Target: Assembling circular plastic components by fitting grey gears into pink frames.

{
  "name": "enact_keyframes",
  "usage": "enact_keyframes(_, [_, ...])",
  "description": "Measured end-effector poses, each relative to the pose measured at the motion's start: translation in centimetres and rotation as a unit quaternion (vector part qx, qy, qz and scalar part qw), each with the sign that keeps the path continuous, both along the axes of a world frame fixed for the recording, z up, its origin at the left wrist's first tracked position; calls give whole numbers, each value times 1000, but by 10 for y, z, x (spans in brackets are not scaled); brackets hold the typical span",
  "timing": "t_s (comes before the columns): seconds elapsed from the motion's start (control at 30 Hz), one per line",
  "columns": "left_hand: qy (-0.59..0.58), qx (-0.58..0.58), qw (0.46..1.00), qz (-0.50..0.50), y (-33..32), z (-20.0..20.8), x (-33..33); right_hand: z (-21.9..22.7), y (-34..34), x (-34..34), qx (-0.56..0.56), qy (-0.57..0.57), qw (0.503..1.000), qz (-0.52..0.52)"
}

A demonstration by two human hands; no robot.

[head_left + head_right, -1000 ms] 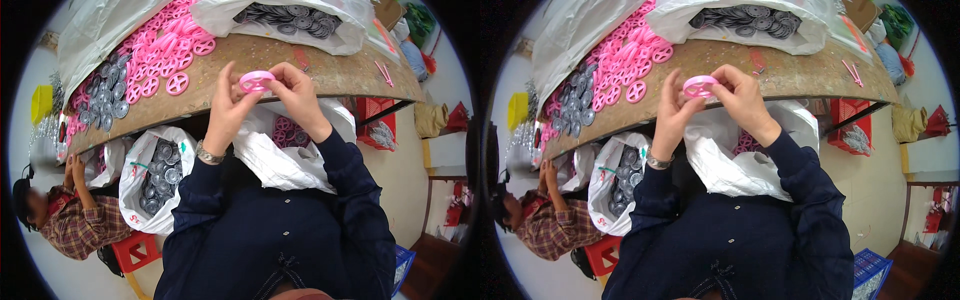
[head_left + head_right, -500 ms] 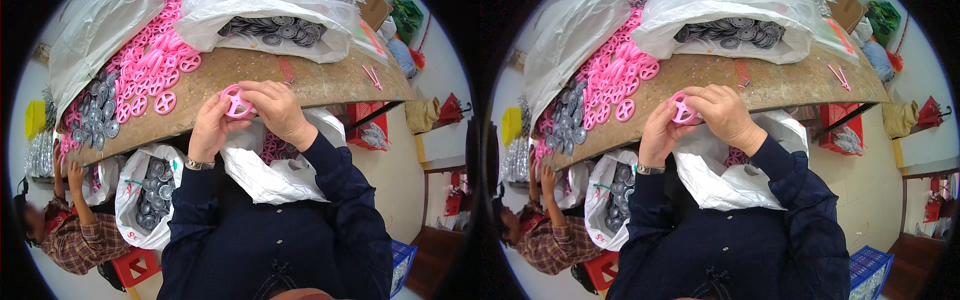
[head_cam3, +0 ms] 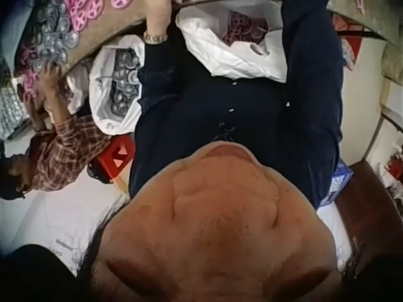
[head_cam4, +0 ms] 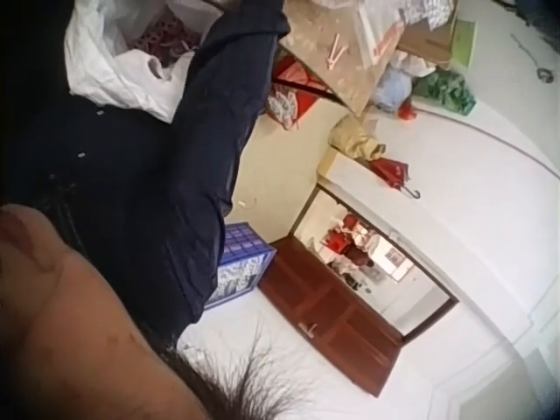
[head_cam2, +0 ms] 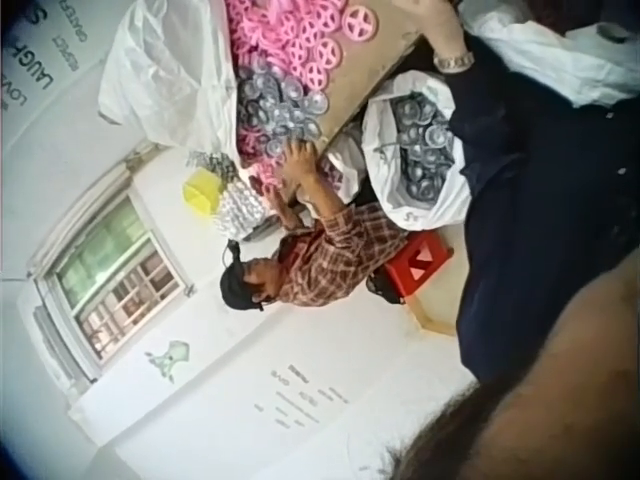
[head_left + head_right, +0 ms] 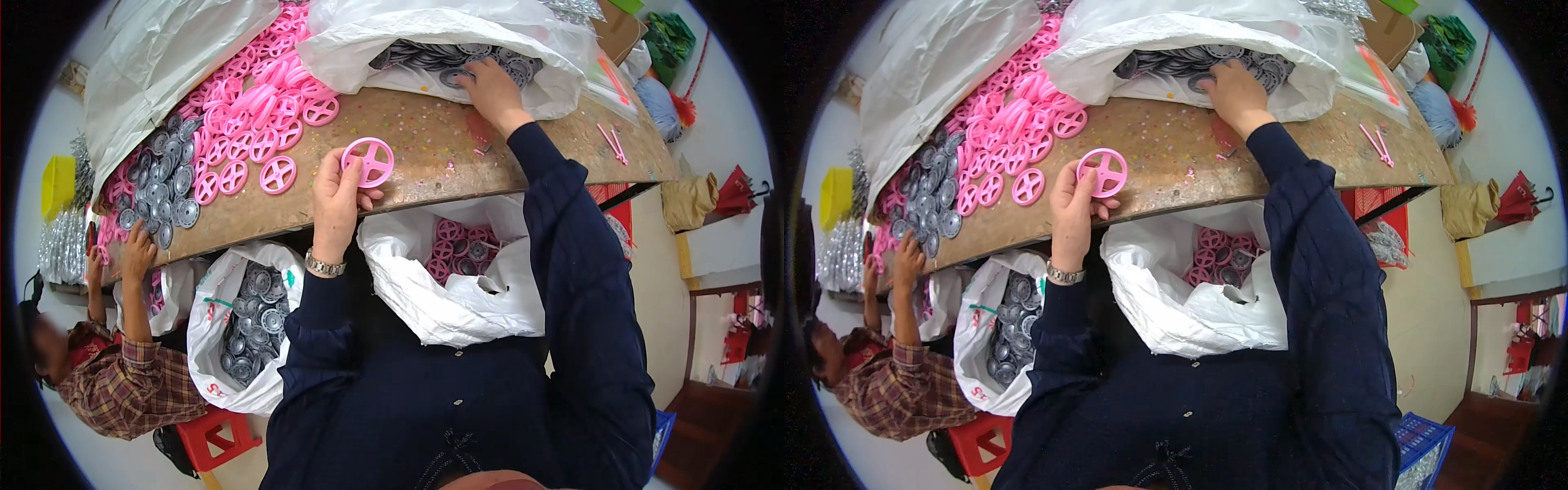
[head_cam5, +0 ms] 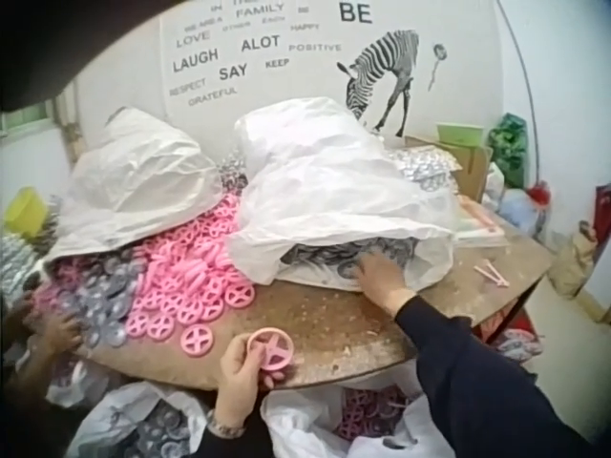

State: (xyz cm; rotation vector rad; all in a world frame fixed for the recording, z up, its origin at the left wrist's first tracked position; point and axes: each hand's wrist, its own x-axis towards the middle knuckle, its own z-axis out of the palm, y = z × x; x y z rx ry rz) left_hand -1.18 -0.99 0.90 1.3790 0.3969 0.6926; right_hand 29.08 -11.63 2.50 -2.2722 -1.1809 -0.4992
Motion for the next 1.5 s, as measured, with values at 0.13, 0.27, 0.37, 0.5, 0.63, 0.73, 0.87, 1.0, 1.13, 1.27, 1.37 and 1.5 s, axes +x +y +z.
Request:
enact_keyframes(0.13, [-14, -27, 1000, 1, 2, 0, 0, 0, 20, 20, -119, -3, 990, -73])
enact_keyframes(0.27, [-28, -52, 998, -6, 6, -1, -1, -2, 32, 20, -145, -17, 987, -73])
enact_keyframes(0.37, [-30, -58, 998, -5, 6, -1, -1, -2, 35, 19, -152, -10, 985, -79])
enact_keyframes(0.5, [-30, -47, 998, -12, 6, -2, 0, 4, 33, 30, -160, 12, 985, -56])
enact_keyframes(0.63, [-20, -52, 998, -1, 6, -1, -2, 7, 32, 26, -115, 95, 988, -34])
enact_keyframes(0.73, [-20, -56, 998, -14, 7, -1, -1, -2, 25, 31, -30, 93, 994, -40])
enact_keyframes(0.87, [-18, -86, 996, -25, 10, 3, -1, 1, 14, 37, -22, 120, 993, -6])
enact_keyframes(1.0, [-21, -106, 992, -72, 13, 3, 3, 2, -1, 21, 101, 221, 969, 40])
enact_keyframes(1.13, [-30, -113, 991, -65, 6, 1, -9, 20, -13, -67, 201, 391, 884, 161])
enact_keyframes(1.27, [-40, -122, 987, -96, -11, 7, -9, 28, -37, -129, 177, 459, 830, 264])
enact_keyframes(1.37, [-44, -121, 985, -115, -24, 12, -7, 22, -45, -151, 169, 452, 838, 253])
enact_keyframes(1.5, [-42, -92, 988, -119, -42, 14, -9, 23, -59, -170, 138, 357, 900, 209])
